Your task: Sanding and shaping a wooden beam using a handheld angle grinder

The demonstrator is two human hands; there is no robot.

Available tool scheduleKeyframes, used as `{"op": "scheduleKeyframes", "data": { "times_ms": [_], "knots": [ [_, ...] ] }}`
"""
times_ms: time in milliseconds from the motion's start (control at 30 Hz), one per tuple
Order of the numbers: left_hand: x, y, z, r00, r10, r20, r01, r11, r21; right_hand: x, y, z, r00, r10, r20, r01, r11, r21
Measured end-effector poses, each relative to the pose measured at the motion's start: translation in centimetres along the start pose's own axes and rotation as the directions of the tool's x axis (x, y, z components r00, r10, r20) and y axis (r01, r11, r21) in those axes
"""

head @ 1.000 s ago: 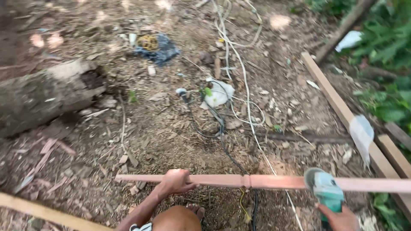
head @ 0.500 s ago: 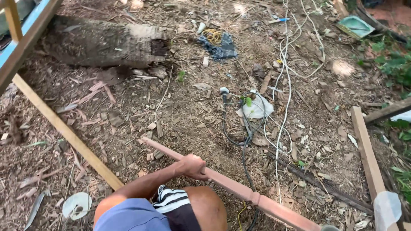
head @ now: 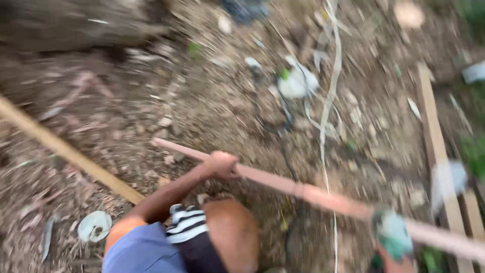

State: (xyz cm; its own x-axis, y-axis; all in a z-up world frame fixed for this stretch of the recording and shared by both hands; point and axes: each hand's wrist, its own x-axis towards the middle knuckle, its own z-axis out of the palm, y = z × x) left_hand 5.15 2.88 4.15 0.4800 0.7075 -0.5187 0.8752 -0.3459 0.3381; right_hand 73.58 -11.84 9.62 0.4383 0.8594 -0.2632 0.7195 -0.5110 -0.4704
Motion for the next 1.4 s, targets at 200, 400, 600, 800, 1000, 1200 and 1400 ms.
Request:
{"op": "scheduleKeyframes", "data": {
  "times_ms": [200, 400, 600, 800, 1000, 1200, 1400],
  "knots": [
    [-2.4, -1.9, 3.2, 0.995, -0.076, -0.061, 0.082, 0.992, 0.095, -5.5, -0.8, -2.2, 0.958, 0.272, -0.087, -0.266, 0.961, 0.075],
    [-4.5, -3.3, 1.4, 0.996, -0.032, -0.088, 0.052, 0.97, 0.236, -6.7, -7.0, -3.0, 0.969, 0.246, 0.001, -0.239, 0.943, 0.233],
    [-5.2, -3.9, 2.0, 0.988, -0.026, -0.151, 0.068, 0.956, 0.286, -6.4, -8.4, -2.7, 0.946, 0.32, 0.047, -0.322, 0.921, 0.217],
    [-5.3, -5.0, 3.7, 0.977, -0.011, -0.211, 0.084, 0.936, 0.341, -6.2, -7.8, -2.5, 0.956, 0.291, 0.039, -0.293, 0.936, 0.194],
    [-5.4, -6.4, 5.2, 0.949, 0.108, -0.296, 0.026, 0.909, 0.416, -7.1, -8.3, -1.8, 0.959, 0.278, 0.048, -0.282, 0.937, 0.205],
    [-4.8, -6.0, 5.0, 0.952, 0.076, -0.295, 0.075, 0.88, 0.469, -7.4, -9.7, -1.4, 0.906, 0.4, 0.138, -0.421, 0.88, 0.218],
    [-4.9, -4.9, 3.8, 0.975, 0.043, -0.217, 0.065, 0.882, 0.467, -7.6, -10.3, -0.7, 0.946, 0.303, 0.119, -0.322, 0.923, 0.21]
  ]
}}
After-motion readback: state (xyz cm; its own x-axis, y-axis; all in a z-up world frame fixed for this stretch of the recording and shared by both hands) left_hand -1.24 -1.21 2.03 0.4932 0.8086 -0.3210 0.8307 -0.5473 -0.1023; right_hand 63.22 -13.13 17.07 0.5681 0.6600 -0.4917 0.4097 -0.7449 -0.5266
